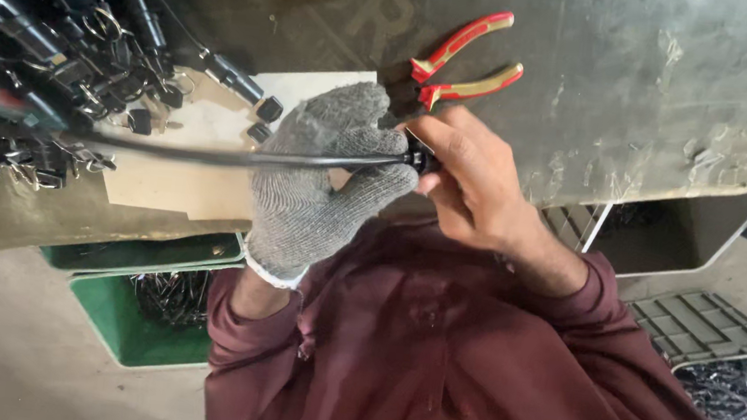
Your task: The person repeatedly picks up black cables with keys, uses red-handled pliers to crimp a small metal ring onto the cable end, and places the finished unit on the table. The process is repeated for multiple cables.
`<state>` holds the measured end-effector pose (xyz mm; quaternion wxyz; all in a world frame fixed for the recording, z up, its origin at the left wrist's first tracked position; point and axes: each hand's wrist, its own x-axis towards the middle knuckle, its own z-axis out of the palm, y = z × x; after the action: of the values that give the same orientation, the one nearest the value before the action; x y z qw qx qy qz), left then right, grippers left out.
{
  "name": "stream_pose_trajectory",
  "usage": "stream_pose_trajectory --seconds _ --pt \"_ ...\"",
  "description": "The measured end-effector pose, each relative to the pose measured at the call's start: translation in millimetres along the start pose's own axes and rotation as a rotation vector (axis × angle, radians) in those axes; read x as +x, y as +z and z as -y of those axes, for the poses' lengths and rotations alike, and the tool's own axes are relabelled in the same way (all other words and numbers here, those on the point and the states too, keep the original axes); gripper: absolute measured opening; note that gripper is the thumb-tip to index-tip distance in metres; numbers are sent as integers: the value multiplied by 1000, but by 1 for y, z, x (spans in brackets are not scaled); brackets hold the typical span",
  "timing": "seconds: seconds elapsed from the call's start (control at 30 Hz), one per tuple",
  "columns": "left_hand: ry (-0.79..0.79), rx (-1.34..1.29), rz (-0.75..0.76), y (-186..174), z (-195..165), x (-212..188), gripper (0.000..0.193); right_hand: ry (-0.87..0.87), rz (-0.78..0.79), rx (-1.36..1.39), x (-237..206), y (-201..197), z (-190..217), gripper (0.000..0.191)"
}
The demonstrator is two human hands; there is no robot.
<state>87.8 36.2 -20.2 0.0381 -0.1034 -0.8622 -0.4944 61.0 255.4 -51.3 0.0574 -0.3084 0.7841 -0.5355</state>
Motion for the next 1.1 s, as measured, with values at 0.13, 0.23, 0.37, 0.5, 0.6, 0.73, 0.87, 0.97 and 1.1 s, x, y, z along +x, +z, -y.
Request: stream_pose_trajectory --seconds 0.13,0.23,0.37,0.5,0.6,0.73,0.87,0.97,1.1 --pt "-111 -76 144 0 3 1 32 122 10 77 -12 6 2 33" --pt "-39 -75 30 10 -4 -5 27 220 -33 266 -17 12 0 33" --pt "-134 57 -109 31 -12 -10 21 437 5 628 -8 12 -6 28" --pt "-253 -120 45 34 0 -10 21 652 109 686 3 5 1 28" --pt "-3 -227 119 28 10 -10 34 491 151 662 6 -1 9 32" --pt "-93 -278 130 25 9 -7 42 463 199 617 8 -5 1 32" --pt "163 -605 146 20 7 8 34 471 595 683 -1 -4 -23 39" --pt "364 -642 197 19 9 10 25 249 717 1112 -16 7 -34 31" --pt "-109 -728 84 30 12 -9 14 481 539 1274 -31 29 -42 25"
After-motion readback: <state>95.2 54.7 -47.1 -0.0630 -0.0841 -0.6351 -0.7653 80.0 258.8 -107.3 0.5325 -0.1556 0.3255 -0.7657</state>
